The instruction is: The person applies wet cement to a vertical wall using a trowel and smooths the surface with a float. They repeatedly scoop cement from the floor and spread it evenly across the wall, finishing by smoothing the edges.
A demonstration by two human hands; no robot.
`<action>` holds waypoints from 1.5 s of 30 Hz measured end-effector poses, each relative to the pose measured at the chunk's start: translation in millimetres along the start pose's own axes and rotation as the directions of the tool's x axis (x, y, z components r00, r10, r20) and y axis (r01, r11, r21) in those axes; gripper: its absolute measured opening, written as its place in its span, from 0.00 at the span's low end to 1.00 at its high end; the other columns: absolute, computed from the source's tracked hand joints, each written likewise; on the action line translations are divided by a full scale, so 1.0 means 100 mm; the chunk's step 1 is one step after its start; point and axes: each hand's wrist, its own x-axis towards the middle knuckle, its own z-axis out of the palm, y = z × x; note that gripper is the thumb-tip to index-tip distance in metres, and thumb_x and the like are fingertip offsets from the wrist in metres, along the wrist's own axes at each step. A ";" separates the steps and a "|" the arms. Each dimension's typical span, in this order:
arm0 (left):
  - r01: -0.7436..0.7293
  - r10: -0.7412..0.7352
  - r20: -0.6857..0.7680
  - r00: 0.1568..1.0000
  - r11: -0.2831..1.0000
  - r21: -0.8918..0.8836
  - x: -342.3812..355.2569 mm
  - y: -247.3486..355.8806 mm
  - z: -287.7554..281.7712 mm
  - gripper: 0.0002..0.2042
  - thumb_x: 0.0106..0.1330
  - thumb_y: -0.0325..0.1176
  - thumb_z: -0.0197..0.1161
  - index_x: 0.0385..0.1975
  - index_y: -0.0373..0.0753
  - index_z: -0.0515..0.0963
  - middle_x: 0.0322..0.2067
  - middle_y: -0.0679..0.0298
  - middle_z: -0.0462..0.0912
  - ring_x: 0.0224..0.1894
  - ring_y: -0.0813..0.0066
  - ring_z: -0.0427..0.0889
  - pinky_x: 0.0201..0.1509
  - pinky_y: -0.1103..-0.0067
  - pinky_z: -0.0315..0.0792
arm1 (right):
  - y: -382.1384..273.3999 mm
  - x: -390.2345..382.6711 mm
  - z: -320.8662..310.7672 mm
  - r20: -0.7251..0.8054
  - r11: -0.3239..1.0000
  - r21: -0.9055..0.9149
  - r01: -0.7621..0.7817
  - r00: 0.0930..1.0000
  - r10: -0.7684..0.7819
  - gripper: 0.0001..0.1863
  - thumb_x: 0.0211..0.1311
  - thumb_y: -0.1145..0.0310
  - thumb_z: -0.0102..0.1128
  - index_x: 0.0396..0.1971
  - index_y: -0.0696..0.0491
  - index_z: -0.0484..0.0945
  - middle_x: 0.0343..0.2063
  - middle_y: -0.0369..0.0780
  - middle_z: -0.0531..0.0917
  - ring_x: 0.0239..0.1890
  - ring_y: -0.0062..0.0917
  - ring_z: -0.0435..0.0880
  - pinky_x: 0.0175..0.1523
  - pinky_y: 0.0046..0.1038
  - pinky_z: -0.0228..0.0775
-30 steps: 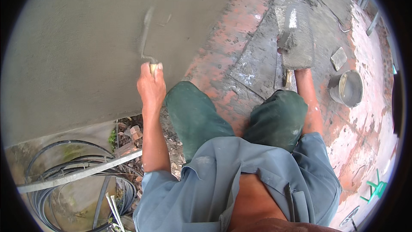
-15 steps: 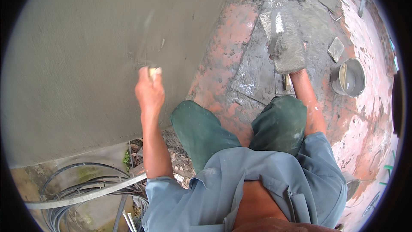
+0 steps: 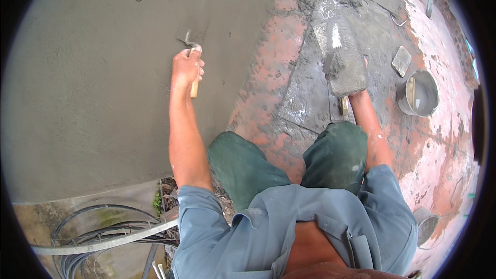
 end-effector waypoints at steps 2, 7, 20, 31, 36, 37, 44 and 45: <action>-0.052 0.050 -0.080 0.996 0.998 -0.031 -0.06 0.16 -0.11 0.15 0.76 0.43 0.59 0.42 0.35 0.78 0.25 0.65 0.79 0.20 0.81 0.76 0.19 0.80 0.70 | -0.01 0.01 -0.01 0.055 1.000 0.013 0.002 0.998 -0.003 0.34 0.71 0.46 0.36 0.66 0.52 0.73 0.58 0.45 0.81 0.59 0.42 0.81 0.64 0.49 0.73; -0.352 0.332 -0.228 0.915 0.935 -0.049 -0.25 0.46 -0.18 0.11 0.75 0.40 0.60 0.40 0.37 0.77 0.25 0.68 0.78 0.21 0.83 0.74 0.22 0.81 0.69 | 0.01 0.08 -0.09 -0.069 0.995 -0.099 0.017 0.997 -0.024 0.29 0.74 0.51 0.38 0.62 0.56 0.75 0.56 0.44 0.83 0.56 0.38 0.83 0.60 0.45 0.78; -0.702 0.552 0.480 0.682 0.679 0.218 -1.38 0.06 1.07 0.16 0.69 0.38 0.65 0.49 0.32 0.76 0.34 0.47 0.82 0.33 0.48 0.83 0.39 0.66 0.77 | 0.07 0.12 -0.01 -0.166 0.994 -0.089 0.060 0.983 -0.075 0.23 0.77 0.52 0.44 0.55 0.52 0.79 0.49 0.40 0.86 0.50 0.33 0.86 0.58 0.40 0.79; -0.550 0.675 -0.117 0.728 0.677 0.488 -0.85 0.37 0.72 0.14 0.68 0.37 0.64 0.42 0.33 0.72 0.34 0.45 0.82 0.38 0.42 0.83 0.43 0.56 0.75 | 0.00 0.03 0.00 -0.230 0.999 -0.031 0.026 0.973 -0.033 0.28 0.73 0.47 0.40 0.56 0.53 0.79 0.48 0.42 0.86 0.48 0.37 0.85 0.56 0.44 0.79; -0.431 0.526 -0.203 0.826 0.822 0.373 -0.35 0.47 0.37 0.15 0.72 0.38 0.62 0.39 0.29 0.70 0.32 0.42 0.81 0.36 0.38 0.82 0.42 0.54 0.74 | -0.02 0.04 -0.21 -0.215 0.999 -0.007 0.040 0.976 -0.041 0.30 0.72 0.46 0.39 0.57 0.53 0.78 0.49 0.44 0.85 0.49 0.40 0.85 0.56 0.45 0.78; -0.396 0.476 -0.203 0.856 0.855 0.335 -0.28 0.49 0.30 0.15 0.72 0.38 0.61 0.39 0.29 0.70 0.31 0.41 0.81 0.35 0.36 0.82 0.41 0.54 0.73 | -0.02 0.05 -0.25 -0.213 0.999 -0.003 0.044 0.976 -0.044 0.30 0.72 0.46 0.39 0.57 0.53 0.78 0.49 0.44 0.85 0.49 0.40 0.85 0.56 0.45 0.78; -0.186 0.174 -0.072 0.982 0.950 -0.249 -0.24 0.64 -0.29 0.12 0.75 0.42 0.59 0.37 0.38 0.73 0.26 0.66 0.76 0.20 0.80 0.75 0.19 0.80 0.71 | 0.03 0.09 -0.40 -0.199 0.998 0.019 0.052 0.979 -0.048 0.33 0.70 0.45 0.37 0.60 0.53 0.77 0.51 0.46 0.84 0.51 0.43 0.84 0.56 0.47 0.77; -0.209 0.191 -0.092 0.977 0.945 -0.251 -0.26 0.67 -0.32 0.12 0.75 0.42 0.59 0.37 0.38 0.73 0.25 0.66 0.76 0.20 0.80 0.75 0.19 0.80 0.71 | 0.03 0.10 -0.40 -0.195 0.999 0.022 0.049 0.980 -0.044 0.33 0.69 0.44 0.37 0.60 0.53 0.77 0.51 0.46 0.84 0.51 0.43 0.84 0.56 0.47 0.77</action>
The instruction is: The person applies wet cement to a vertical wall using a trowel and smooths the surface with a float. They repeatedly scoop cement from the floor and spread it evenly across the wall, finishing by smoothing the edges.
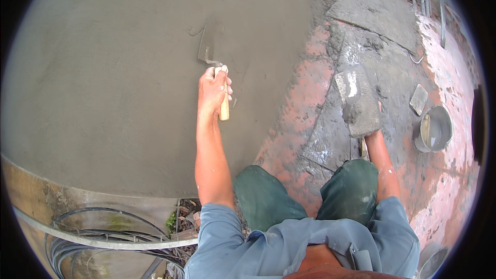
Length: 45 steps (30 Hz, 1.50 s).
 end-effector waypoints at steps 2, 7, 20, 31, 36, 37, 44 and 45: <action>-0.090 0.095 -0.056 0.994 0.993 0.080 0.01 0.10 0.04 0.12 0.75 0.42 0.58 0.37 0.38 0.73 0.25 0.66 0.76 0.20 0.80 0.75 0.19 0.80 0.71 | 0.00 0.00 0.01 -0.004 1.000 0.000 0.005 1.000 -0.005 0.34 0.69 0.44 0.37 0.60 0.53 0.76 0.52 0.47 0.84 0.51 0.44 0.83 0.56 0.48 0.77; -0.160 0.161 -0.025 0.987 0.986 0.053 0.18 0.42 0.06 0.11 0.75 0.41 0.58 0.37 0.39 0.74 0.25 0.66 0.77 0.21 0.80 0.76 0.20 0.80 0.73 | 0.00 -0.03 0.09 -0.015 1.000 -0.001 0.015 1.000 -0.015 0.34 0.69 0.43 0.37 0.60 0.53 0.76 0.52 0.47 0.84 0.51 0.45 0.83 0.56 0.49 0.77; -0.060 0.056 -0.063 0.996 0.995 -0.074 -0.26 0.03 -0.33 0.11 0.78 0.41 0.54 0.43 0.39 0.74 0.25 0.67 0.77 0.21 0.82 0.76 0.19 0.83 0.71 | 0.00 -0.15 0.24 -0.009 1.000 -0.020 0.018 1.000 -0.018 0.29 0.73 0.49 0.39 0.56 0.56 0.79 0.49 0.44 0.86 0.49 0.39 0.85 0.57 0.45 0.78; 0.006 0.009 0.083 0.996 0.985 -0.172 -0.42 -0.35 0.23 0.13 0.80 0.42 0.51 0.42 0.38 0.74 0.24 0.66 0.77 0.21 0.79 0.77 0.20 0.80 0.74 | -0.04 -0.18 0.44 0.037 1.000 -0.027 0.014 0.999 -0.013 0.30 0.73 0.51 0.41 0.61 0.57 0.76 0.53 0.46 0.84 0.53 0.40 0.84 0.60 0.45 0.77; 0.008 0.042 0.134 0.990 0.935 -0.353 -0.19 -0.42 0.14 0.14 0.80 0.43 0.50 0.42 0.37 0.75 0.24 0.65 0.77 0.20 0.78 0.77 0.19 0.79 0.74 | -0.04 -0.21 0.56 0.024 1.000 -0.006 0.014 1.000 -0.014 0.29 0.74 0.52 0.40 0.62 0.57 0.75 0.53 0.46 0.84 0.53 0.39 0.84 0.60 0.45 0.77; 0.013 0.046 0.150 0.988 0.928 -0.371 -0.16 -0.42 0.12 0.14 0.80 0.43 0.50 0.41 0.37 0.75 0.24 0.65 0.78 0.20 0.78 0.77 0.19 0.79 0.74 | -0.04 -0.21 0.55 0.022 1.000 -0.004 0.020 1.000 -0.020 0.30 0.74 0.51 0.40 0.62 0.57 0.75 0.53 0.46 0.84 0.53 0.39 0.84 0.60 0.45 0.77; -0.097 0.126 0.102 0.987 0.962 -0.257 -0.21 -0.25 0.05 0.11 0.78 0.41 0.55 0.43 0.39 0.75 0.25 0.66 0.78 0.21 0.81 0.78 0.21 0.82 0.73 | -0.09 -0.17 0.31 0.069 0.996 -0.073 0.050 0.997 -0.045 0.30 0.74 0.50 0.38 0.63 0.55 0.74 0.54 0.45 0.84 0.55 0.39 0.84 0.61 0.44 0.76; -0.153 0.172 0.123 0.977 0.976 -0.153 -0.28 -0.27 0.01 0.10 0.77 0.39 0.56 0.43 0.39 0.74 0.25 0.66 0.79 0.22 0.81 0.78 0.22 0.82 0.73 | -0.11 -0.17 0.27 0.178 0.989 -0.123 0.085 0.982 -0.062 0.31 0.74 0.50 0.38 0.64 0.55 0.74 0.55 0.44 0.84 0.55 0.39 0.83 0.61 0.44 0.76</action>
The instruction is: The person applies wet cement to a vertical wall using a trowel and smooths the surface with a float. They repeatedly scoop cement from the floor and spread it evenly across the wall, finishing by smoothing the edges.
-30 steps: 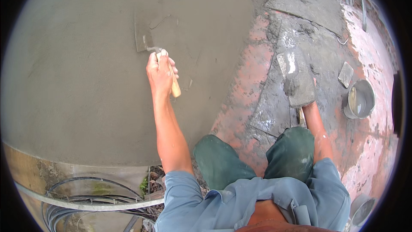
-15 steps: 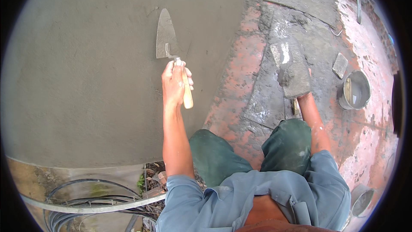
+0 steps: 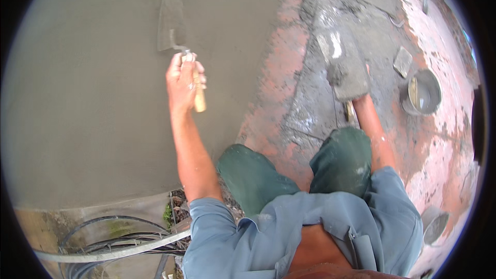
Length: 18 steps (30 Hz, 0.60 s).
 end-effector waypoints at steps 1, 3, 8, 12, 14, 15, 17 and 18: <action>-0.044 0.040 0.037 0.999 0.993 0.109 -0.09 -0.02 -0.03 0.09 0.77 0.38 0.56 0.43 0.39 0.74 0.25 0.66 0.79 0.23 0.81 0.78 0.23 0.83 0.73 | -0.01 0.01 -0.04 -0.047 1.000 0.014 -0.009 0.999 0.010 0.31 0.75 0.49 0.37 0.64 0.55 0.74 0.55 0.44 0.84 0.55 0.39 0.83 0.61 0.44 0.76; 0.013 -0.039 0.117 0.992 0.976 0.217 -0.41 -0.19 -0.04 0.08 0.75 0.36 0.57 0.42 0.38 0.74 0.26 0.67 0.79 0.24 0.82 0.77 0.25 0.81 0.72 | -0.03 0.01 -0.09 0.066 1.000 0.013 0.013 0.998 -0.014 0.31 0.75 0.48 0.37 0.64 0.54 0.73 0.56 0.44 0.83 0.56 0.38 0.83 0.62 0.44 0.76; -0.201 -0.277 0.357 0.892 0.466 0.862 -1.11 -0.83 0.13 0.14 0.71 0.36 0.62 0.45 0.32 0.70 0.27 0.41 0.79 0.31 0.42 0.83 0.35 0.58 0.74 | -0.01 -0.02 -0.07 -0.119 0.996 0.090 0.008 0.993 0.002 0.35 0.74 0.44 0.34 0.66 0.54 0.72 0.59 0.45 0.81 0.59 0.42 0.80 0.63 0.47 0.73; -0.105 -0.106 0.297 0.949 0.783 0.613 -1.32 -0.99 0.41 0.12 0.73 0.36 0.62 0.44 0.34 0.71 0.21 0.59 0.72 0.23 0.71 0.73 0.30 0.71 0.70 | 0.03 -0.03 -0.07 -0.258 0.989 -0.147 -0.002 0.965 -0.037 0.31 0.76 0.47 0.36 0.65 0.53 0.73 0.58 0.44 0.82 0.58 0.38 0.81 0.64 0.45 0.74; -0.110 -0.075 0.334 0.940 0.859 0.501 -1.29 -0.93 0.57 0.11 0.73 0.35 0.61 0.42 0.33 0.71 0.20 0.62 0.72 0.22 0.76 0.70 0.28 0.74 0.69 | 0.04 -0.02 -0.11 -0.184 0.999 -0.046 -0.018 0.983 0.009 0.29 0.76 0.49 0.39 0.62 0.53 0.75 0.56 0.43 0.83 0.56 0.37 0.83 0.62 0.43 0.76; -0.100 -0.071 0.347 0.935 0.888 0.449 -1.25 -0.87 0.66 0.11 0.73 0.35 0.61 0.41 0.33 0.70 0.19 0.64 0.72 0.21 0.78 0.69 0.27 0.75 0.68 | 0.04 0.00 -0.14 -0.113 0.998 0.055 -0.022 0.993 0.029 0.27 0.77 0.50 0.41 0.61 0.53 0.76 0.55 0.42 0.84 0.55 0.36 0.83 0.61 0.43 0.76; -0.115 -0.068 0.441 0.895 0.920 0.375 -1.18 -0.75 0.81 0.11 0.73 0.35 0.60 0.35 0.35 0.69 0.19 0.67 0.71 0.22 0.83 0.65 0.26 0.77 0.65 | 0.05 0.02 -0.17 0.033 0.973 0.230 -0.009 0.999 0.002 0.25 0.77 0.51 0.43 0.59 0.54 0.76 0.53 0.41 0.85 0.53 0.35 0.84 0.60 0.41 0.78; -0.124 -0.066 0.484 0.872 0.928 0.350 -1.19 -0.69 0.88 0.11 0.73 0.35 0.60 0.34 0.35 0.68 0.19 0.67 0.71 0.22 0.83 0.65 0.26 0.77 0.65 | 0.05 0.02 -0.18 -0.037 0.974 0.227 0.007 0.999 0.002 0.25 0.77 0.51 0.44 0.59 0.54 0.76 0.53 0.41 0.85 0.53 0.34 0.85 0.59 0.41 0.78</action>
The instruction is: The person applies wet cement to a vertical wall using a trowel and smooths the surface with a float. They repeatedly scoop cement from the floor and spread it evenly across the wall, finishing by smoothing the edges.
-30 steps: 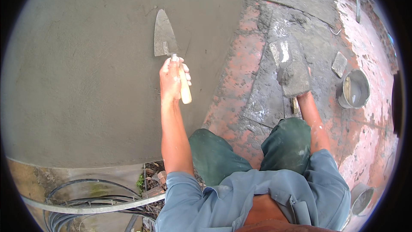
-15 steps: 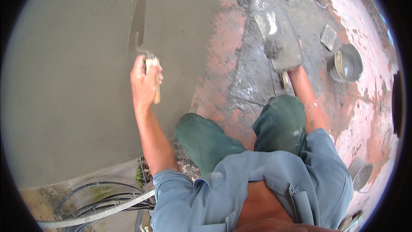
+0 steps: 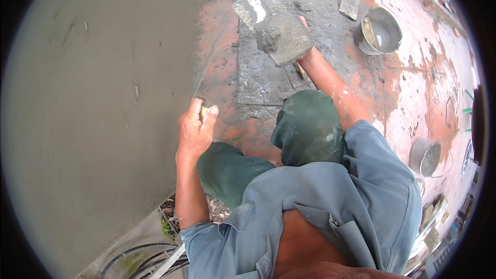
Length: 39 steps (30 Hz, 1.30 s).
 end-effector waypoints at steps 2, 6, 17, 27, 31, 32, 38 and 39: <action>-0.035 0.036 0.082 0.996 0.999 -0.009 0.07 0.13 0.09 0.12 0.73 0.35 0.61 0.33 0.35 0.68 0.19 0.65 0.70 0.22 0.81 0.65 0.26 0.76 0.65 | 0.01 0.01 0.01 0.028 1.000 -0.015 -0.004 1.000 0.005 0.25 0.77 0.51 0.46 0.60 0.54 0.76 0.53 0.41 0.85 0.52 0.34 0.85 0.58 0.41 0.79; -0.100 0.091 0.194 0.977 0.994 0.037 0.27 0.22 0.27 0.13 0.71 0.35 0.63 0.31 0.36 0.68 0.18 0.60 0.68 0.22 0.72 0.65 0.28 0.73 0.65 | 0.03 -0.03 0.13 0.003 0.999 -0.035 -0.014 1.000 0.014 0.24 0.77 0.52 0.46 0.59 0.55 0.76 0.53 0.41 0.85 0.52 0.32 0.85 0.57 0.40 0.79; -0.045 0.158 -0.296 0.942 0.933 0.356 0.67 -0.34 0.28 0.14 0.68 0.39 0.65 0.34 0.32 0.73 0.27 0.47 0.79 0.29 0.45 0.78 0.35 0.60 0.72 | -0.08 -0.15 0.25 -0.143 0.887 -0.460 -0.049 0.990 -0.019 0.26 0.74 0.50 0.47 0.59 0.53 0.77 0.52 0.41 0.84 0.51 0.32 0.84 0.58 0.38 0.77; 0.444 -0.308 -0.400 0.863 0.840 0.311 1.25 -1.86 0.04 0.15 0.71 0.40 0.62 0.40 0.31 0.75 0.27 0.52 0.82 0.29 0.55 0.84 0.34 0.62 0.78 | -0.25 -0.24 -0.12 -0.156 0.983 -0.164 0.082 0.982 -0.108 0.25 0.75 0.49 0.47 0.57 0.53 0.78 0.50 0.40 0.85 0.50 0.32 0.84 0.58 0.38 0.77; 0.583 -0.624 -0.172 0.762 0.777 -0.238 1.41 -1.74 -0.25 0.14 0.72 0.40 0.62 0.39 0.33 0.76 0.24 0.63 0.78 0.23 0.77 0.80 0.21 0.74 0.74 | -0.28 -0.29 -0.19 -0.158 0.981 -0.149 0.121 0.977 -0.144 0.25 0.75 0.49 0.47 0.56 0.53 0.78 0.50 0.40 0.85 0.50 0.32 0.84 0.57 0.38 0.77; 0.569 -0.626 -0.180 0.759 0.772 -0.285 1.42 -1.71 -0.26 0.14 0.73 0.40 0.62 0.38 0.33 0.76 0.24 0.65 0.77 0.22 0.83 0.78 0.18 0.77 0.73 | -0.29 -0.30 -0.21 -0.157 0.981 -0.142 0.130 0.976 -0.152 0.25 0.75 0.49 0.47 0.56 0.53 0.78 0.49 0.40 0.85 0.50 0.32 0.84 0.57 0.38 0.77; 0.332 -0.172 -0.484 0.858 0.905 0.266 1.45 -1.84 -0.10 0.17 0.72 0.42 0.61 0.39 0.29 0.76 0.30 0.47 0.84 0.32 0.47 0.85 0.39 0.60 0.78 | -0.33 -0.35 -0.33 -0.160 0.980 -0.120 0.157 0.971 -0.175 0.24 0.75 0.49 0.47 0.55 0.52 0.78 0.48 0.39 0.85 0.50 0.32 0.84 0.57 0.38 0.77; 0.335 -0.180 -0.441 0.879 0.891 0.306 1.44 -1.92 -0.06 0.18 0.72 0.42 0.61 0.39 0.28 0.76 0.32 0.44 0.84 0.35 0.42 0.84 0.42 0.59 0.77 | -0.34 -0.36 -0.35 -0.160 0.980 -0.116 0.162 0.971 -0.180 0.24 0.75 0.49 0.47 0.55 0.52 0.78 0.48 0.39 0.86 0.50 0.32 0.84 0.57 0.38 0.77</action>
